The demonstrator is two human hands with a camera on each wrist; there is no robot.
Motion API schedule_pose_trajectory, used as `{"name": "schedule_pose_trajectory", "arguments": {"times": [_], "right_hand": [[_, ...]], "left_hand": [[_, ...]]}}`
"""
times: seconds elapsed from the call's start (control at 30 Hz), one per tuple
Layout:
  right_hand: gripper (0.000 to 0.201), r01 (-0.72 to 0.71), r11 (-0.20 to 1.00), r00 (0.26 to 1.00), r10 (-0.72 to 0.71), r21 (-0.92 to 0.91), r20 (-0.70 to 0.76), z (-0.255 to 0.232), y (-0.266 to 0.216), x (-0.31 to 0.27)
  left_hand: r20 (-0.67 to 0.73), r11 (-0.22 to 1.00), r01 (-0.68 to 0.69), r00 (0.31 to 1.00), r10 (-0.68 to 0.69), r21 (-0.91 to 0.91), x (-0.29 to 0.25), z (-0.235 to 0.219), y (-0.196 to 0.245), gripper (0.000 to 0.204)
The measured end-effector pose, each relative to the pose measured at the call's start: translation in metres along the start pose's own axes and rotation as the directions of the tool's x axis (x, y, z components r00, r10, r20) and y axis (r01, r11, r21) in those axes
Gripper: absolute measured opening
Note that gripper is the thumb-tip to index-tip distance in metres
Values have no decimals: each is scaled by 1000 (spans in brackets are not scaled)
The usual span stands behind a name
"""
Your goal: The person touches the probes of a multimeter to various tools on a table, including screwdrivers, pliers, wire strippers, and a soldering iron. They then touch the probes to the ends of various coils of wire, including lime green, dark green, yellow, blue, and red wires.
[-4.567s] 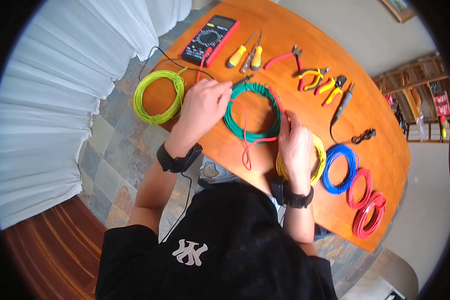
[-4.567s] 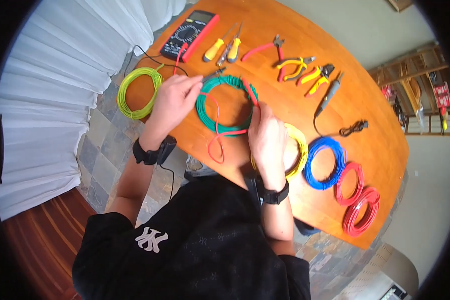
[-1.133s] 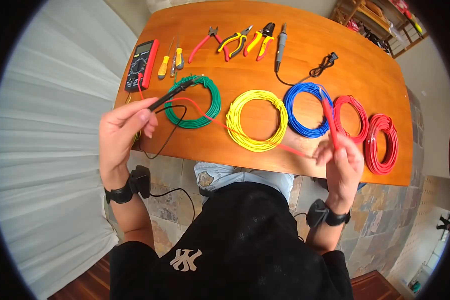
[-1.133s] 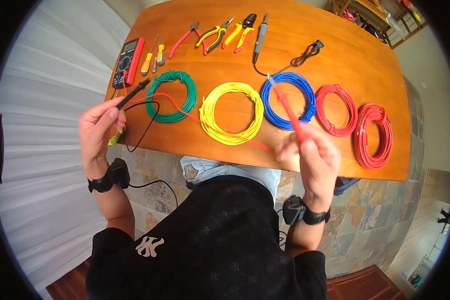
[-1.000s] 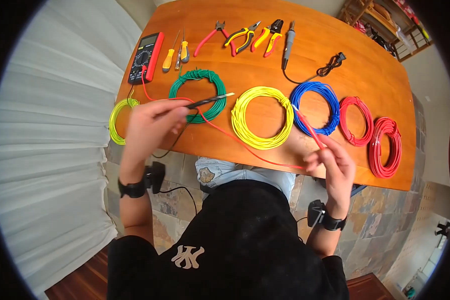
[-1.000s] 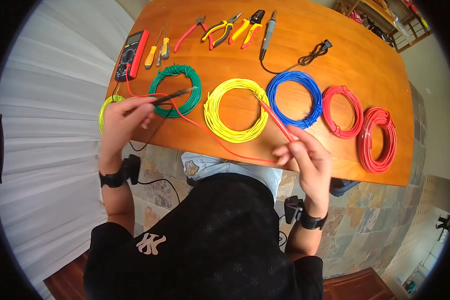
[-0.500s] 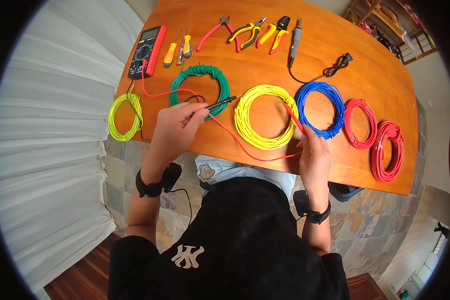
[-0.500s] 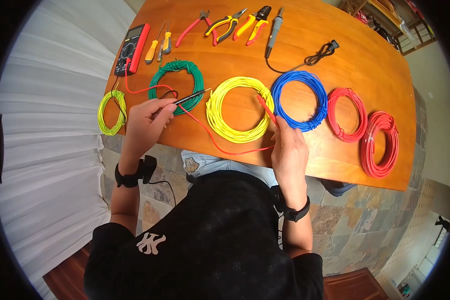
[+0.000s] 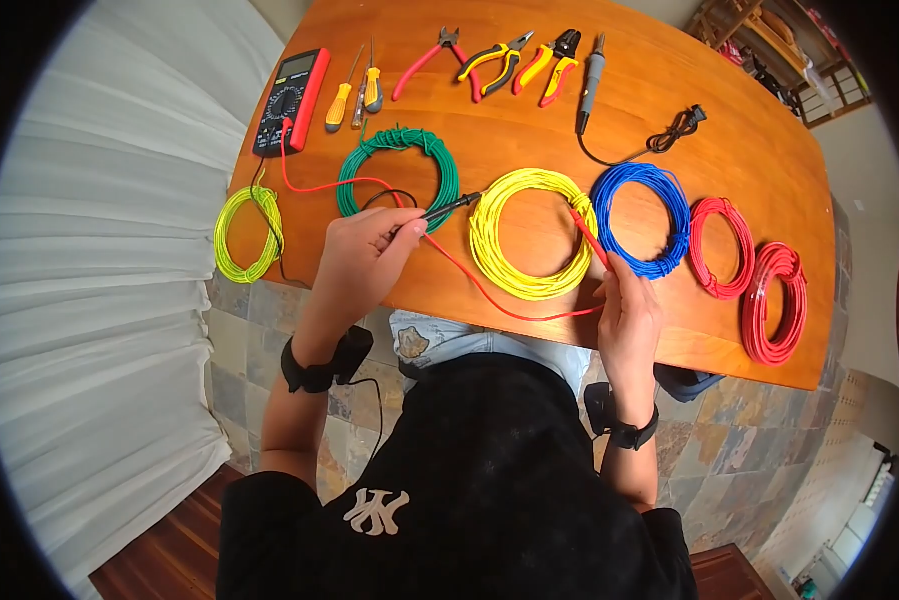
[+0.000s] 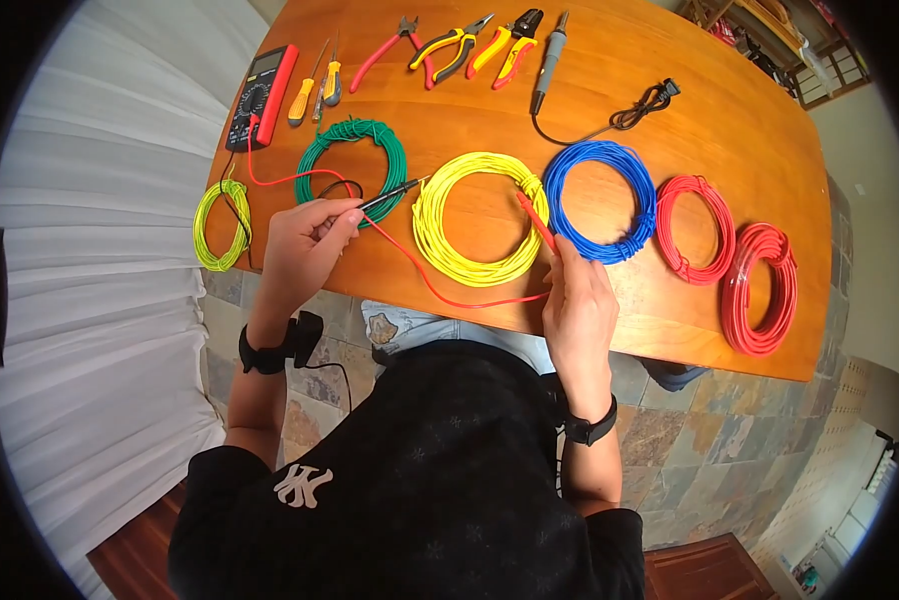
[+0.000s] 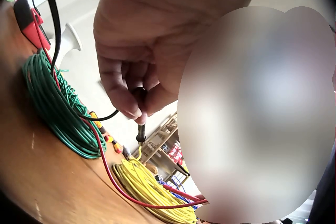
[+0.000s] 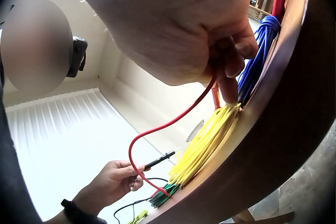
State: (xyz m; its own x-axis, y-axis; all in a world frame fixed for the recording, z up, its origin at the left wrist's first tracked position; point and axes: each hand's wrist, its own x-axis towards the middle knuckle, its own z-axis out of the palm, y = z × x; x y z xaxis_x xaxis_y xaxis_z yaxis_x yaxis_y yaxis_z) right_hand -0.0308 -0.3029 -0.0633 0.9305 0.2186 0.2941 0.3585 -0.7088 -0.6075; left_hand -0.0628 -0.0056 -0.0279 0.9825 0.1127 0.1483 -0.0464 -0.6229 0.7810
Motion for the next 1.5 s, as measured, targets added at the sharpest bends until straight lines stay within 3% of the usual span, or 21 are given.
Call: {"name": "schedule_pose_trajectory", "arguments": {"times": [1.1, 1.3, 1.37, 1.4, 1.47, 1.5], "right_hand": [[23, -19, 1000, 999, 19, 6, -32, -3, -2, 0], [23, -64, 998, 995, 65, 17, -76, -1, 2, -4], [28, -164, 945, 961, 218, 282, -170, -5, 5, -12], [28, -176, 945, 955, 232, 276, -187, -8, 5, -15], [34, -207, 717, 915, 382, 666, -126, -15, 4, -18], [36, -202, 674, 911, 396, 710, -117, -16, 10, -21]], "left_hand": [[-17, 1000, 20, 1000, -20, -11, 1, -2, 4, 15], [-1, 988, -107, 994, 108, 110, 4, -3, 9, 16], [-54, 1000, -1, 999, 2, 21, 3, -8, 19, 16], [-35, 1000, -17, 999, 17, 14, 6, -9, 25, 16], [-27, 999, -35, 999, 35, -2, 14, -14, 40, 16], [-28, 997, -71, 997, 71, -27, 20, -12, 49, 16]]}}
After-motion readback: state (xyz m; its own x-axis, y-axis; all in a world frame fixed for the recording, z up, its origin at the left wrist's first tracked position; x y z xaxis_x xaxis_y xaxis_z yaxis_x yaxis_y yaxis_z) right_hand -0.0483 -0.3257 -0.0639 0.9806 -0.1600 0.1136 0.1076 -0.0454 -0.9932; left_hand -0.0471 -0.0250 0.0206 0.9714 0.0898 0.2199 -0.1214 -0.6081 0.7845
